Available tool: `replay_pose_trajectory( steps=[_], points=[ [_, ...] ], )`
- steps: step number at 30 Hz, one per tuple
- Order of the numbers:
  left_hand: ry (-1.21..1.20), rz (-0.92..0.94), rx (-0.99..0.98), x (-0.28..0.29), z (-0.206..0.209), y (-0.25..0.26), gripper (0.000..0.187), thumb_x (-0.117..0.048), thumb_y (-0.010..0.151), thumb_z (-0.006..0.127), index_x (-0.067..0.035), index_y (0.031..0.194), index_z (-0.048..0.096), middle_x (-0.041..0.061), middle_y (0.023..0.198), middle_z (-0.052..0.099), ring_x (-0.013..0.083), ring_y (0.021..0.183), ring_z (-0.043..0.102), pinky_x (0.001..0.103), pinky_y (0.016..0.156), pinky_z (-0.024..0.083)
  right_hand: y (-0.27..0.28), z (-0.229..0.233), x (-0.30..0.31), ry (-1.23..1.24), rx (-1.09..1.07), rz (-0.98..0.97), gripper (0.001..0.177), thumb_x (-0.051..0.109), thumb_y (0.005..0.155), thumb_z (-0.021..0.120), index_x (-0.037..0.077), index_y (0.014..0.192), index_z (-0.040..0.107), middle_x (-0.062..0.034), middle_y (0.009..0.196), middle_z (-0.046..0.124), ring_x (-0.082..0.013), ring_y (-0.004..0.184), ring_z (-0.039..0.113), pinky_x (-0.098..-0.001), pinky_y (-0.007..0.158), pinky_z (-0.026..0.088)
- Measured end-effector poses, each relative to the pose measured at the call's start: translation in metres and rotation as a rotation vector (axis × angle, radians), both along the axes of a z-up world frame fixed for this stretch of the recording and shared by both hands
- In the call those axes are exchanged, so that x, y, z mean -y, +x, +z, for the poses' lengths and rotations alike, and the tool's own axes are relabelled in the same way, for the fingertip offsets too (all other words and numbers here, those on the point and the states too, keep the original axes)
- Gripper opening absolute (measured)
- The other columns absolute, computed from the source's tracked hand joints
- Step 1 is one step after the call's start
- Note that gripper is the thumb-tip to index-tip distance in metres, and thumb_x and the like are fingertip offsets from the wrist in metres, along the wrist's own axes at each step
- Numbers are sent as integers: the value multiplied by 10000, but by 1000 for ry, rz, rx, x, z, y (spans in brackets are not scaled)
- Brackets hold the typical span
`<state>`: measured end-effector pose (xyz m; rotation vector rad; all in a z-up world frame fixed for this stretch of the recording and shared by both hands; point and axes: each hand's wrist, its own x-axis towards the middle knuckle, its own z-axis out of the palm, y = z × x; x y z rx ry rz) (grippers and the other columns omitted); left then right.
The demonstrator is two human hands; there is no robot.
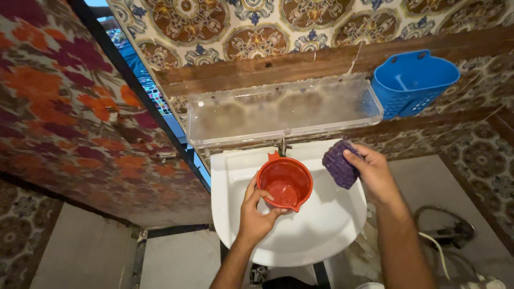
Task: The person hangs a pink bath sponge and a blue scrub brush on wall hooks, then places a bottle of liquid soap on a corner shelf. They fill a red plastic cup with water from the sink tap and use a purple cloth to wipe a clear plastic shelf above the sink, repeatedly rinsing the cloth and continuing to clean the shelf and sink rim.
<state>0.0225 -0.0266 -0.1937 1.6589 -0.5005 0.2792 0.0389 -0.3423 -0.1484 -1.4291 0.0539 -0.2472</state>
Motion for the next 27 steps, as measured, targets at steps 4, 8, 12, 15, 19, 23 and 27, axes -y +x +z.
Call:
replay_pose_trajectory(
  steps=[4,8,12,15,19,23,27],
  points=[
    [34,-9,-47,4,-28,7,420,-26,607,958,-68,877,639,238,1589,409,391,1459,449,465,1157,419,-1,-13,-6,-37,-80,-21,307,148,1005,625,-32,1242,699,-51,1057,749,-101,895,678,-269,824,536],
    [56,-56,-98,8,-51,8,361,-29,609,965,-55,788,652,229,1593,416,382,1465,448,451,1146,438,-7,-31,-11,-1,-124,13,309,155,1005,624,-40,1235,695,-56,1042,754,-109,890,686,-272,818,539],
    [96,-59,-141,9,-57,5,350,-40,611,958,-55,758,640,199,1585,453,358,1426,518,421,1094,508,-9,-43,-16,-12,-200,-27,325,152,991,628,-24,1255,701,-57,1038,756,-114,874,682,-274,800,536],
    [113,-52,-153,8,-55,-1,340,-28,616,963,-57,759,656,193,1587,429,360,1416,519,426,1089,507,-12,-48,-18,1,-234,-30,326,154,990,623,-18,1257,699,-49,1037,757,-105,870,685,-268,792,539],
    [110,-43,-158,8,-51,-11,350,-13,627,954,-58,768,636,192,1604,411,360,1432,504,434,1086,519,-12,-50,-19,23,-276,-49,330,152,990,625,-12,1266,698,-56,1021,754,-106,846,679,-269,776,542],
    [135,-36,-198,8,-55,-19,345,-12,616,954,-63,766,648,184,1602,403,362,1429,502,436,1082,528,-13,-49,-18,37,-266,-47,322,151,998,620,-24,1256,699,-65,1015,752,-113,835,677,-277,763,543],
    [115,-61,-239,5,-64,-28,329,2,646,944,-61,752,639,191,1618,377,374,1454,466,433,1096,527,-13,-48,-19,25,-286,-51,314,152,999,613,-19,1249,700,-63,998,753,-110,826,679,-270,763,545]
  ],
)
